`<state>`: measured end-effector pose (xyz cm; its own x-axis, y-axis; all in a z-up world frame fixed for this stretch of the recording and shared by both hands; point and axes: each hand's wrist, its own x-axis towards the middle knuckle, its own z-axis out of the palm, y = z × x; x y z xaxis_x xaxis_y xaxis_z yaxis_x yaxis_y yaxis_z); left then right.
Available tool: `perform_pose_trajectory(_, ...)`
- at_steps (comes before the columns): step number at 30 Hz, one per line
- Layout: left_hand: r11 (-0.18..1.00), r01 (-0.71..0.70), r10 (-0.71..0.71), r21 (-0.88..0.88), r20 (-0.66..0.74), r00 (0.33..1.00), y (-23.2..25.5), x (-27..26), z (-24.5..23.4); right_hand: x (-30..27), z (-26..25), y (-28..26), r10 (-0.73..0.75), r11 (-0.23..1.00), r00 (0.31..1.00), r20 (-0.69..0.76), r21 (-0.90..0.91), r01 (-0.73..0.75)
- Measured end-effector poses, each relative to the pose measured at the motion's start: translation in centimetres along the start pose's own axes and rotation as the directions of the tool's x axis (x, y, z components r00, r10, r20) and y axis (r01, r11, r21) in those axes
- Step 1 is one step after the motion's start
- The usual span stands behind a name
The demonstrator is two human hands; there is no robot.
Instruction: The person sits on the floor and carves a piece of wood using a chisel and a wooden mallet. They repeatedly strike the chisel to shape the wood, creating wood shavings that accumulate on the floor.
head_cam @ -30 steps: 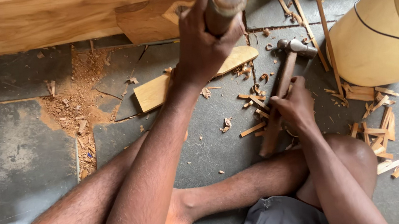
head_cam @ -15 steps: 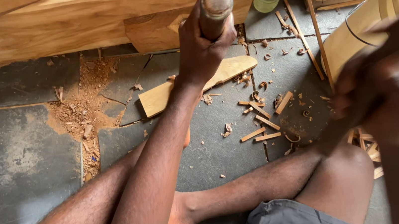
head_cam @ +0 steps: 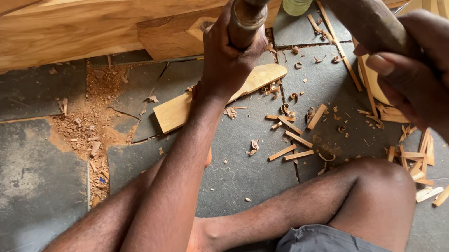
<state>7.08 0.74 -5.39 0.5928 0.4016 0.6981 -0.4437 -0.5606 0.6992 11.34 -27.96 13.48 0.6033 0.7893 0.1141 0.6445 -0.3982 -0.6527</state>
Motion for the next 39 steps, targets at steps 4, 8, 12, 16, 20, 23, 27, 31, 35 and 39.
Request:
perform_pose_trajectory(4, 0.998, 0.021, -0.022, 0.054, 0.018, 1.000, 0.2, -0.4, 0.2, -1.3, 1.1, 4.4, -0.016, 0.972, 0.997, -0.069, 0.231, 0.032)
perform_pose_trajectory(8, 0.995, -0.060, 0.061, 0.080, -0.006, 0.998, 1.1, 0.6, -0.3, 2.0, 1.1, 11.9, 0.211, 0.631, 0.974, 0.085, 0.749, -0.202)
perform_pose_trajectory(12, 0.989, 0.149, -0.147, -0.024, 0.056, 0.988, 1.2, 0.1, -0.3, 1.6, 0.9, 10.3, 0.154, 0.887, 0.982, 0.106, 0.423, -0.185)
perform_pose_trajectory(16, 0.960, 0.255, -0.268, 0.115, 0.108, 0.957, 1.6, -2.3, -1.3, -0.2, 1.5, 3.5, 0.082, 0.976, 0.996, 0.029, -0.204, -0.075)
perform_pose_trajectory(20, 0.991, 0.117, -0.120, 0.066, 0.039, 0.992, 0.6, -1.2, -1.7, -1.0, 3.4, 3.6, 0.170, 0.979, 0.981, 0.091, -0.132, -0.157)
perform_pose_trajectory(23, 0.994, 0.107, -0.108, -0.029, -0.055, 0.993, 1.4, -1.2, -1.2, -2.3, 4.2, 7.8, 0.106, 0.991, 0.993, -0.051, -0.082, -0.110)
perform_pose_trajectory(27, 0.985, 0.126, -0.148, -0.116, -0.209, 0.967, 3.3, 0.2, -1.8, -6.1, 5.1, 17.3, 0.156, 0.981, 0.959, -0.235, -0.073, -0.177)
perform_pose_trajectory(31, 0.980, -0.016, -0.042, -0.196, -0.284, 0.958, 5.5, 2.0, -3.7, -14.8, 6.8, 28.7, 0.274, 0.962, 0.921, -0.275, 0.072, -0.265)
perform_pose_trajectory(35, 0.976, -0.180, 0.141, -0.125, -0.270, 0.953, 11.2, 4.3, -6.6, -24.6, 10.5, 36.2, 0.484, 0.827, 0.806, -0.341, -0.121, -0.548)
perform_pose_trajectory(39, 0.896, -0.415, 0.360, -0.160, -0.287, 0.888, 18.3, 7.0, -9.6, -30.3, 13.4, 36.4, 0.469, 0.750, 0.759, -0.452, -0.250, -0.613)
